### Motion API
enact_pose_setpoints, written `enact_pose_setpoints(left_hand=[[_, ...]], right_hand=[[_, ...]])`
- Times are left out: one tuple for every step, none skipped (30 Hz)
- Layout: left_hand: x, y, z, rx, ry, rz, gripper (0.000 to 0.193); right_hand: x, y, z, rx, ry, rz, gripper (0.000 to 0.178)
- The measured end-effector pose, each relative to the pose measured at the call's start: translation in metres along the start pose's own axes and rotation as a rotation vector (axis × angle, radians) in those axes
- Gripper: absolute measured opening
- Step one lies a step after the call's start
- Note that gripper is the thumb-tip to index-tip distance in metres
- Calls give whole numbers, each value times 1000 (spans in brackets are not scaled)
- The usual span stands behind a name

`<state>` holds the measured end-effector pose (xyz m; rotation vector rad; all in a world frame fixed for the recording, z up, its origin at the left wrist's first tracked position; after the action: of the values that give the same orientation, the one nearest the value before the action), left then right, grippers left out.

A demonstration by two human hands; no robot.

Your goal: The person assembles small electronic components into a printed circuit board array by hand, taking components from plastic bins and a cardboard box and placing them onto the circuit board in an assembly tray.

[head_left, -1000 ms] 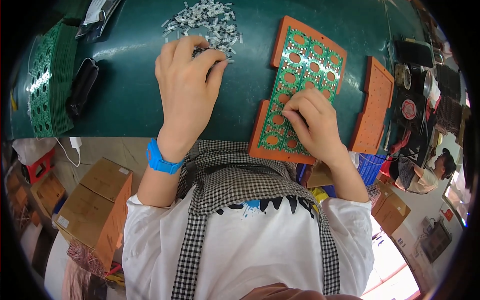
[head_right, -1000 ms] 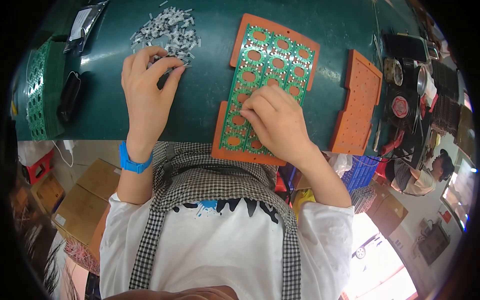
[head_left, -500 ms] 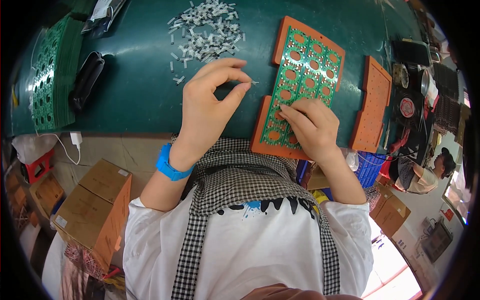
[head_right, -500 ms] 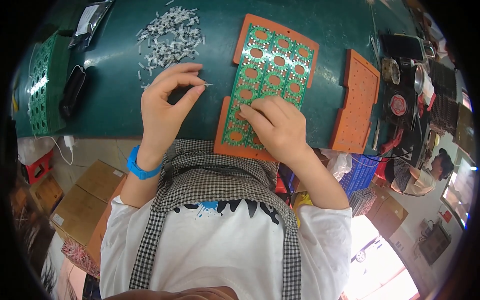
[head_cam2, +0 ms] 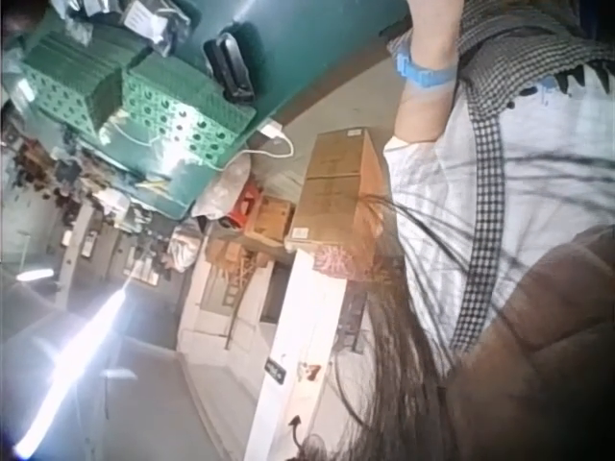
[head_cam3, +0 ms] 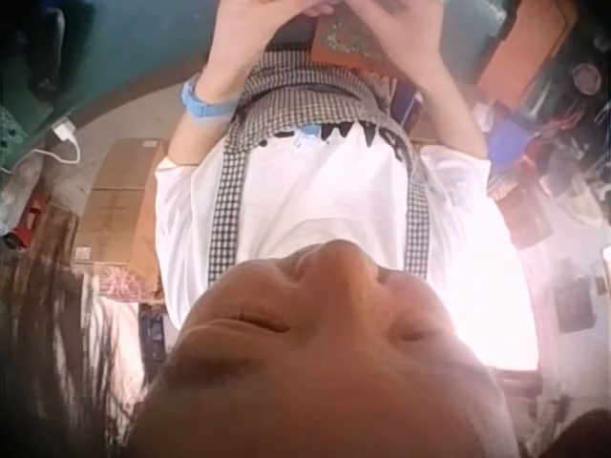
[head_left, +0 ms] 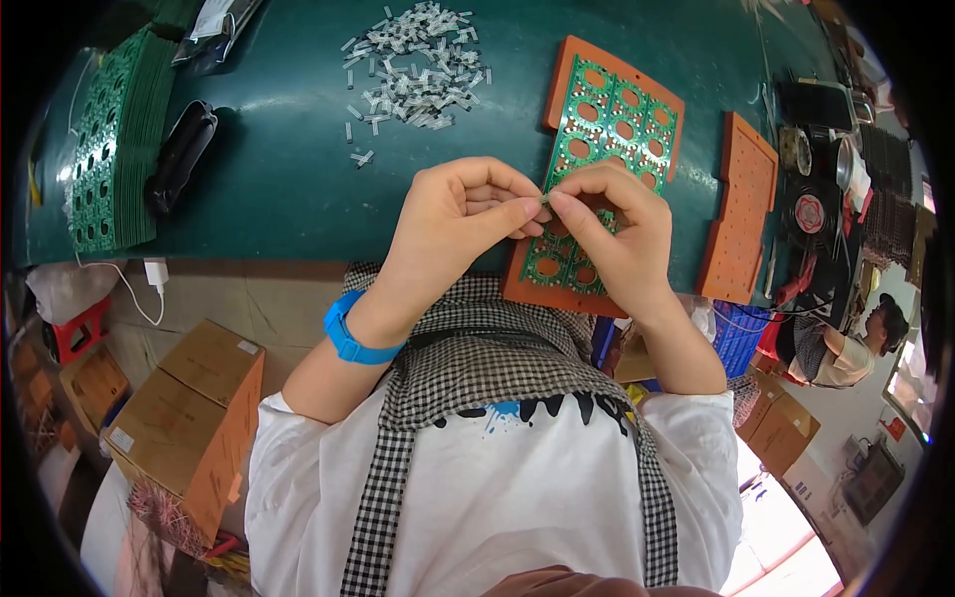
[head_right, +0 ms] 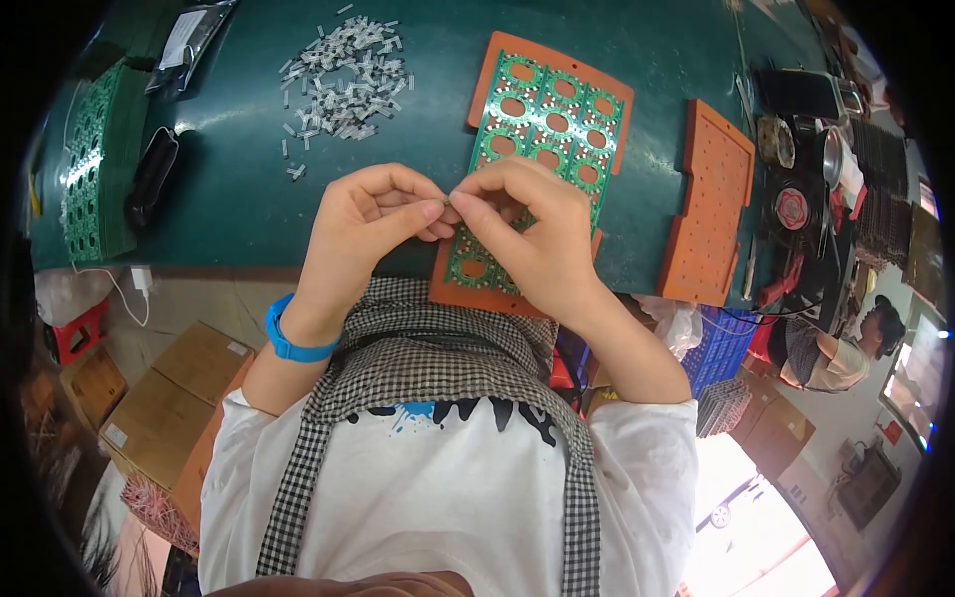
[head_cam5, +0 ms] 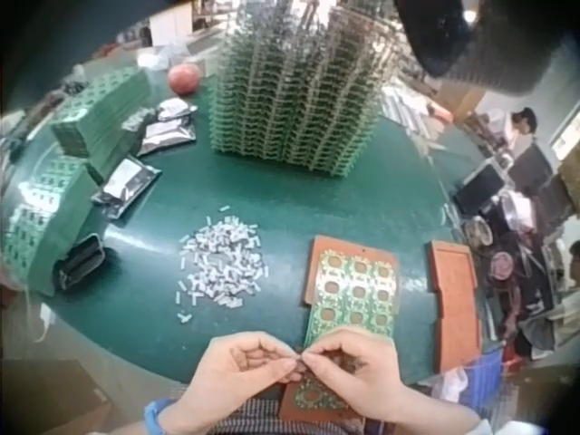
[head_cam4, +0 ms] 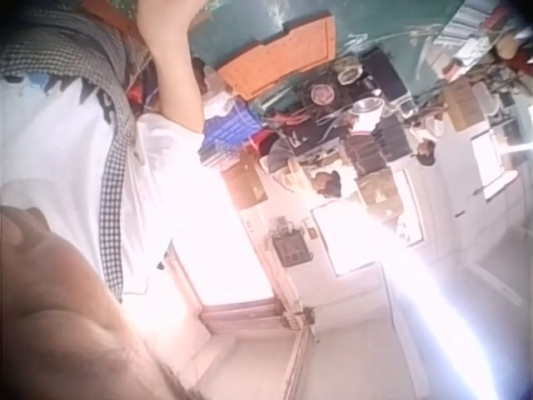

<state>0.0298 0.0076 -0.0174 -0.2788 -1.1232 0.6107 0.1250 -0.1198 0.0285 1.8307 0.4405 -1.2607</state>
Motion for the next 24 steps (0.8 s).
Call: enact_pose_setpoints(left_hand=[[1, -1, -1, -6, -9, 20, 12], [1, -2, -1, -13, -19, 40, 12], [2, -2, -1, -11, -20, 40, 12], [2, -2, -2, -13, -11, 60, 12], [2, -1, -2, -14, -3, 79, 12], [2, -1, -2, -14, -3, 80, 12], [2, -1, -3, -22, 27, 89, 13], [1, 0, -4, -31, 57, 98, 15], [1, 1, -4, -30, 58, 98, 15], [1, 2, -5, -45, 59, 103, 16], [1, 2, -5, -61, 61, 108, 16], [3, 2, -5, -60, 61, 108, 16], [6, 1, -3, -66, 73, 62, 17], [7, 0, -2, -73, 85, 16, 18], [6, -1, -3, -71, 85, 16, 18], [6, -2, -4, -39, 49, 9, 20], [7, -3, -4, -6, 12, 2, 22], [5, -5, -3, -7, 12, 3, 22], [6, -6, -2, 48, -83, -58, 19], [9, -6, 0, 103, -177, -119, 17], [8, -7, 0, 101, -177, -120, 17], [13, -9, 1, 108, -313, -202, 16], [17, -11, 4, 114, -449, -284, 14], [16, -11, 5, 114, -450, -285, 14]], right_hand=[[4, -1, 1, 37, -58, -100, 10], [7, -1, 1, 75, -117, -199, 9], [7, 0, 0, 73, -116, -200, 9], [5, 1, -2, 59, -68, -123, 10], [3, 2, -4, 45, -21, -47, 10], [5, 1, -5, 44, -21, -47, 10], [-4, 1, -5, 46, 247, 214, 11], [-13, -2, -3, 48, 514, 476, 12], [-19, -4, -2, 50, 560, 514, 15], [-19, -4, -3, 49, 560, 514, 15], [-16, -2, -5, 47, 506, 432, 13], [-14, -1, -7, 45, 451, 351, 12], [-15, 0, -7, 44, 451, 350, 12], [-7, 2, -10, 33, 222, 100, 9], [1, 1, -10, 20, -8, -149, 7], [-2, 3, -12, 21, -8, -149, 7], [1, 2, -12, 7, -174, -298, 7], [4, 0, -10, -6, -339, -447, 9], [6, 2, -10, -4, -339, -447, 9], [10, 2, -9, -43, -396, -519, 11], [13, 1, -7, -83, -452, -592, 13], [12, -1, -5, -83, -451, -593, 13], [10, -5, -1, -73, -520, -745, 15], [8, -9, 5, -63, -589, -897, 17]])
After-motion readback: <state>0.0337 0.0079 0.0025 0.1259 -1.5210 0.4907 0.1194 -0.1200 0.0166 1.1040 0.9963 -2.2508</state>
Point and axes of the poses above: each hand's wrist, its own z-axis away from the middle knuckle, its own y-axis out of the back of the hand, x = y × z, the point moved 4 cm from there along -z, towards the middle knuckle, and after that the axes turned 8 degrees about y, right-handed, at the moved point
